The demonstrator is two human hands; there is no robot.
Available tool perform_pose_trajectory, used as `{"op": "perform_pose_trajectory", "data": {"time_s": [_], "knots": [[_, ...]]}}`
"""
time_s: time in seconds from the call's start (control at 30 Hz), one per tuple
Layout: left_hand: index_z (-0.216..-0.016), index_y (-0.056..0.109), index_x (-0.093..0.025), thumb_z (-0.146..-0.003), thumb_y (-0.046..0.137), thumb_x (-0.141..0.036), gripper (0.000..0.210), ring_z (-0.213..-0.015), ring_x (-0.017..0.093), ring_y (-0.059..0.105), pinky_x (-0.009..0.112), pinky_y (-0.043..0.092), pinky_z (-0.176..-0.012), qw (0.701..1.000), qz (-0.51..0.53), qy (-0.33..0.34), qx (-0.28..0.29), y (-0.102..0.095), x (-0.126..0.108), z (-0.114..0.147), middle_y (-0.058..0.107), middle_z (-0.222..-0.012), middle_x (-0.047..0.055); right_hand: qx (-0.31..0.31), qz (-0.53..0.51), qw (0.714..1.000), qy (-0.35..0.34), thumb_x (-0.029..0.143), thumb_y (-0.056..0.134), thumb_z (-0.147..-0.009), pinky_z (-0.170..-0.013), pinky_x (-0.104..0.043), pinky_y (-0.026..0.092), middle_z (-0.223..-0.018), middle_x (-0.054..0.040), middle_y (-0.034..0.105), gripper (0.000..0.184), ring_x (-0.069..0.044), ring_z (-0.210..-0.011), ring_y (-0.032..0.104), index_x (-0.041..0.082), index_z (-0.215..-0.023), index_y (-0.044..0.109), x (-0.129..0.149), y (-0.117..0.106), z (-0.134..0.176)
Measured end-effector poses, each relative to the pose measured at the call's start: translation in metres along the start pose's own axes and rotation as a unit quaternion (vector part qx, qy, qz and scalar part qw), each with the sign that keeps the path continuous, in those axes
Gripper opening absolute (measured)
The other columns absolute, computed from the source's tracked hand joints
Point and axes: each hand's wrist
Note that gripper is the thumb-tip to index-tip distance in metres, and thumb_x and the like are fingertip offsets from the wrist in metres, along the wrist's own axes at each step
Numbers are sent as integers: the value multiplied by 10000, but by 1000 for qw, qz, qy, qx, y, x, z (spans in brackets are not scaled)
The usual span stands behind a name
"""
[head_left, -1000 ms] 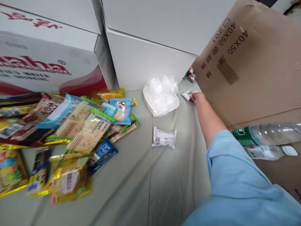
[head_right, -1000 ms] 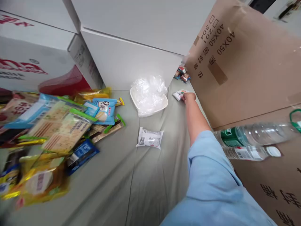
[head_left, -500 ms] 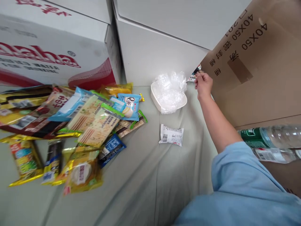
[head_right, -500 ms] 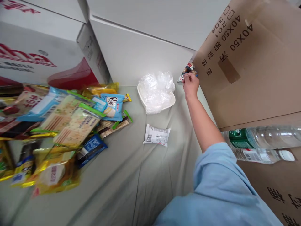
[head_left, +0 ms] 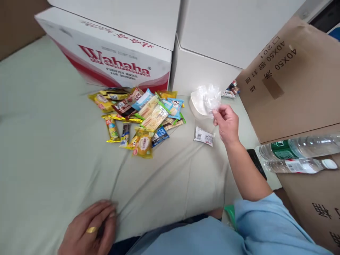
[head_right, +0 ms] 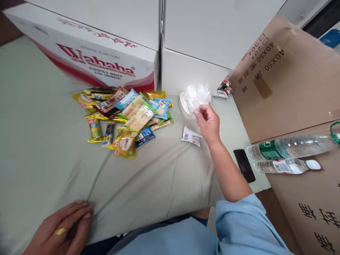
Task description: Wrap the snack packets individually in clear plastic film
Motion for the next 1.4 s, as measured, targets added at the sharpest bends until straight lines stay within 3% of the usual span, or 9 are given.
{"op": "perform_pose_trajectory", "data": {"time_s": [0.13, 0.27, 0.37, 0.53, 0.67, 0.93, 1.17, 1.3, 1.4], "knots": [[-1166, 718, -285, -980, 652, -500, 292, -1088, 271, 683, 450, 610, -932, 978, 161, -124, 51, 14, -55, -31, 692, -1202, 89, 56, -283, 927, 239, 469, 892, -753, -371, -181, 270, -726, 96, 515, 428, -34, -429, 299, 270, -931, 557, 26, 32, 77], [-1336, 636, -344, -894, 712, -692, 568, -1282, 338, 650, 505, 648, -917, 772, 543, -292, 156, 49, -95, -67, 603, -1462, 81, 159, -344, 849, 369, 522, 896, -725, -330, -170, 198, -719, 90, 591, 464, -21, -392, 243, 256, -938, 582, 30, 73, 152], [-1134, 727, -258, -779, 873, -613, 523, -1240, 330, 654, 503, 642, -931, 676, 618, -316, 247, 69, -108, -84, 646, -1403, 95, 185, -283, 873, 353, 547, 896, -729, -383, -184, 241, -715, 59, 608, 429, -40, -448, 321, 231, -883, 650, 29, 89, 187], [-770, 614, -185, -652, 1000, -284, 415, -1114, 217, 659, 361, 620, -915, 699, 613, -301, 212, 74, -108, -80, 671, -1263, 39, 130, -221, 916, 309, 557, 886, -741, -463, -231, 275, -748, 34, 614, 393, -75, -519, 338, 231, -871, 710, 28, 80, 201], [-797, 579, -199, -610, 1016, -271, 482, -868, 125, 618, 209, 514, -706, 713, 605, -302, 185, 67, -100, -72, 664, -987, -5, 125, -222, 913, 319, 568, 892, -722, -460, -242, 235, -654, 70, 491, 418, -80, -505, 284, 233, -852, 678, 27, 71, 200], [-991, 754, -184, -562, 1018, -379, 540, -817, 138, 599, 257, 495, -726, 763, 518, -345, 173, 54, -83, -64, 704, -970, 31, 95, -209, 918, 324, 573, 889, -735, -455, -236, 202, -677, 64, 505, 411, -79, -509, 295, 246, -896, 700, 18, 62, 205], [-851, 638, -204, -585, 969, -418, 475, -674, 103, 570, 219, 437, -593, 851, 424, -308, -24, 46, -76, -63, 637, -775, -39, 86, -125, 979, 139, 449, 790, -898, -608, -344, 498, -779, -1, 659, 153, -164, -594, 578, 315, -971, 806, 17, 45, 216], [-772, 619, -184, -751, 743, -809, 637, -562, 142, 611, 242, 402, -487, 818, 413, -385, 108, 47, -94, -50, 657, -699, 29, 76, -40, 995, 43, 357, 697, -979, -745, -421, 587, -998, -49, 743, 144, -231, -777, 710, 379, -1058, 815, 25, 46, 233], [-899, 691, -174, -699, 749, -860, 716, -700, 198, 685, 277, 489, -552, 783, 449, -393, 174, 56, -107, -42, 737, -867, 78, 172, 0, 985, -24, 294, 666, -981, -888, -451, 602, -1118, -66, 766, 221, -270, -1004, 741, 400, -1100, 819, 28, 50, 247]]}}
Point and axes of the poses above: each hand's wrist, its own z-axis away from the middle knuckle, its own y-axis out of the palm, x = y × z
